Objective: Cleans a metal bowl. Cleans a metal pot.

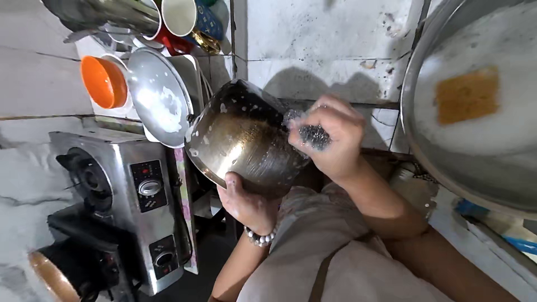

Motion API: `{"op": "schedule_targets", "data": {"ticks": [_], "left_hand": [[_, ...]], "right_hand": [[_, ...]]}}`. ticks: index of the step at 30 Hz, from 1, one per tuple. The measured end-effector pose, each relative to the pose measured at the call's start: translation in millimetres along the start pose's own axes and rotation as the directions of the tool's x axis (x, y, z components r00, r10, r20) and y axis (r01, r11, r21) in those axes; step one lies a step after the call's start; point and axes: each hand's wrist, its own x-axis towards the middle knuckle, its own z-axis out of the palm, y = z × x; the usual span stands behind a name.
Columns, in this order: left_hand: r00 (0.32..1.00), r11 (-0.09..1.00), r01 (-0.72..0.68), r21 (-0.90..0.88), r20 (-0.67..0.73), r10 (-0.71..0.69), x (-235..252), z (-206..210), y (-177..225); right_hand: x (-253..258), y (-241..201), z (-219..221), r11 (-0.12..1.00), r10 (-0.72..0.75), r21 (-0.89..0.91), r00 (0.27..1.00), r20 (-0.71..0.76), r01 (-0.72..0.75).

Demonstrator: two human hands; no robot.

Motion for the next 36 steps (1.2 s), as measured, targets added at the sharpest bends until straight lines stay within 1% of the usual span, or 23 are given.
{"op": "schedule_targets", "data": {"ticks": [1, 2, 4, 5, 6, 7, 9, 10, 12, 15, 17, 19, 24, 27, 28, 30, 32, 34, 36], "left_hand": [[1.000, 1.000, -0.001, 0.001, -0.007, 0.001, 0, 1, 0], [1.000, 1.000, -0.002, -0.018, 0.008, 0.002, 0, 0, -1], [0.997, 0.997, 0.012, -0.074, 0.071, -0.006, 2, -6, -1], [0.997, 0.997, 0.016, -0.069, 0.081, -0.011, 3, -7, 0], [0.998, 0.999, 0.018, -0.044, 0.068, -0.015, 5, -4, 1], [0.999, 1.000, 0.016, -0.016, 0.039, -0.015, 6, -1, 2], [0.999, 0.999, 0.023, 0.048, -0.030, -0.022, 6, -1, 4], [0.999, 0.997, 0.020, 0.071, -0.051, -0.017, 7, -2, 5], [0.998, 0.996, -0.011, 0.091, -0.056, 0.016, 10, -3, 2], [0.999, 0.997, -0.010, 0.080, -0.030, 0.012, 6, -8, 2], [1.000, 0.998, -0.001, 0.061, -0.028, 0.003, 6, -4, 2], [1.000, 0.999, 0.004, 0.043, -0.027, -0.003, 4, -5, 0], [0.999, 1.000, 0.007, 0.012, -0.037, -0.007, 4, -4, -3], [1.000, 1.000, 0.004, -0.012, -0.021, -0.004, 5, -3, -3], [1.000, 1.000, 0.009, -0.014, -0.020, -0.009, 5, -3, -3], [1.000, 1.000, 0.016, -0.023, -0.003, -0.016, 5, -5, -5], [0.999, 1.000, 0.003, -0.014, 0.032, -0.003, 3, -7, -7], [0.998, 1.000, 0.012, 0.002, 0.059, -0.012, -1, -10, -8], [0.993, 1.000, 0.010, 0.009, 0.116, -0.011, -4, -14, -8]], "right_hand": [[-2, -4, 2, 1.000, 0.007, -0.016, 1.000, -0.007, -0.007], [-10, -13, 8, 1.000, 0.006, 0.008, 1.000, 0.012, -0.006], [-32, -32, 25, 0.991, -0.035, 0.130, 0.998, 0.057, 0.027], [-34, -32, 26, 0.985, -0.054, 0.164, 0.996, 0.069, 0.042], [-28, -26, 20, 0.988, -0.058, 0.150, 0.995, 0.082, 0.045], [-18, -14, 11, 0.995, -0.048, 0.094, 0.996, 0.081, 0.040], [2, 11, -3, 0.993, 0.026, -0.120, 0.999, 0.024, -0.023], [6, 20, -8, 0.979, 0.077, -0.189, 0.997, 0.010, -0.074], [6, 25, -11, 0.974, 0.150, -0.173, 0.989, -0.003, -0.148], [-7, 27, -5, 0.971, 0.225, -0.065, 0.973, -0.052, -0.228], [-3, 28, -5, 0.963, 0.264, -0.053, 0.964, -0.015, -0.265], [0, 24, -6, 0.947, 0.307, -0.106, 0.951, 0.033, -0.302], [3, 3, -9, 0.877, 0.370, -0.362, 0.925, 0.091, -0.315], [-1, -18, -10, 0.812, 0.444, -0.491, 0.880, 0.169, -0.316], [-4, -23, -9, 0.799, 0.458, -0.513, 0.871, 0.178, -0.315], [-9, -24, -9, 0.798, 0.446, -0.522, 0.878, 0.174, -0.302], [-5, -12, -10, 0.837, 0.405, -0.452, 0.905, 0.130, -0.310], [11, 1, -12, 0.838, 0.398, -0.443, 0.912, 0.093, -0.320], [33, 0, -25, 0.807, 0.374, -0.508, 0.926, 0.045, -0.301]]}}
